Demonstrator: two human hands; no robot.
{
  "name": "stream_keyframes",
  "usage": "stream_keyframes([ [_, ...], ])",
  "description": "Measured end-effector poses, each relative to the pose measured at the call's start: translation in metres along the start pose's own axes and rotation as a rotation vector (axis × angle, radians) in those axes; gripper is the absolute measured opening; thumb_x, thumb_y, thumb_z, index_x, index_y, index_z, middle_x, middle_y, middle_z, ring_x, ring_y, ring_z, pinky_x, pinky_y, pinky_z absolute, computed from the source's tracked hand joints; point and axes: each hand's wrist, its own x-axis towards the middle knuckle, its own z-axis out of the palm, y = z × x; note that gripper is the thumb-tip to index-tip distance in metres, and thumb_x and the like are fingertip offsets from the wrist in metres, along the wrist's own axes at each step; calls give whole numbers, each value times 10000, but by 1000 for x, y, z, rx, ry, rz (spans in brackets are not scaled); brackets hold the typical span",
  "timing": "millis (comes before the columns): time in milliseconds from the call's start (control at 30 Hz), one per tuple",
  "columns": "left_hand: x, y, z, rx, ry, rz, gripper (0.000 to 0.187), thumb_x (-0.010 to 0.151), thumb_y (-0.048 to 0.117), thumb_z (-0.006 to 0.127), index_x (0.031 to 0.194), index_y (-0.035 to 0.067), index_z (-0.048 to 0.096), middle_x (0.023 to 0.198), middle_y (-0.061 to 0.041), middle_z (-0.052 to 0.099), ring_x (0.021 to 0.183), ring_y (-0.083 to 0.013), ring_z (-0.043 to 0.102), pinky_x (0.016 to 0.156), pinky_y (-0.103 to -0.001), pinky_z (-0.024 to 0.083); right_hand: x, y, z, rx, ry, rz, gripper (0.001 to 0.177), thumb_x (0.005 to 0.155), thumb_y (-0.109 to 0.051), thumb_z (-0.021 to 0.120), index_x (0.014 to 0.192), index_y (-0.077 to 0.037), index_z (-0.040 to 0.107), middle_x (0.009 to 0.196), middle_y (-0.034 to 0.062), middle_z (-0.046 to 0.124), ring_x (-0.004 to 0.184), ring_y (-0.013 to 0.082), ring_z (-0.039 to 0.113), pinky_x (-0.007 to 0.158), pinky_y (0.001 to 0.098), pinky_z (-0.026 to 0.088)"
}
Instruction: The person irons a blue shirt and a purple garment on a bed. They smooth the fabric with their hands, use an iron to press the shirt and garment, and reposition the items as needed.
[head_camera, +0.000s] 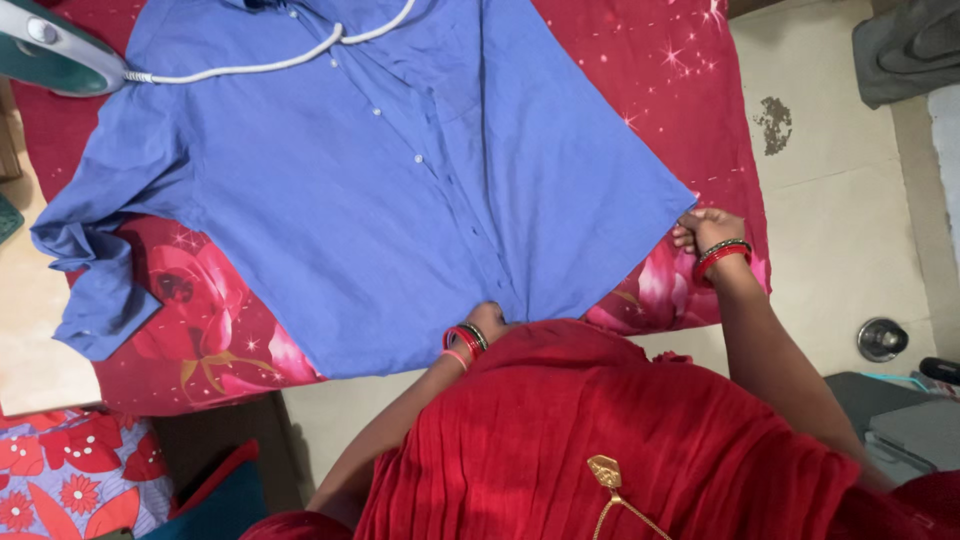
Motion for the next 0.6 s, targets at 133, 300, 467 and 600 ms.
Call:
stream_keyframes([
  [133, -42, 50, -44, -60, 16, -65, 589, 749, 574, 810, 811, -3, 712, 747, -201, 727, 683, -301, 710, 677, -415, 575, -3, -4, 6, -3, 79, -7, 34, 899, 20, 682, 929, 20, 667, 767, 126, 702, 581, 166, 649, 479, 276, 458],
  [300, -83, 91, -119, -194, -53, -196, 649, 904, 596, 699, 768, -38, 733, 675, -167, 695, 620, -263, 650, 644, -384, 535, -28, -19, 23, 117, 361, -207, 79, 943, -13, 630, 1014, -45, 622, 837, 78, 684, 669, 122, 682, 542, 249, 561],
  [467, -45, 80, -198, -652, 252, 0, 441, 920, 457, 661, 826, 33, 739, 713, -72, 757, 651, -191, 730, 644, -358, 595, -71, -48, 78, -652, 339, -1112, 168, 937, -76, 724, 1078, -29, 646, 1150, 165, 692, 1116, 339, 631, 1008, 478, 501],
  [600, 56, 46, -302, -342, 681, 196, 475, 948, 482, 618, 1070, 43, 750, 1062, -177, 781, 1027, -313, 746, 912, -406, 559, -77, -66, 140, -1086, -38, -1172, 576, 906, -426, 635, 1375, -95, 583, 1532, 177, 486, 1464, 377, 402, 1199, 502, 319],
])
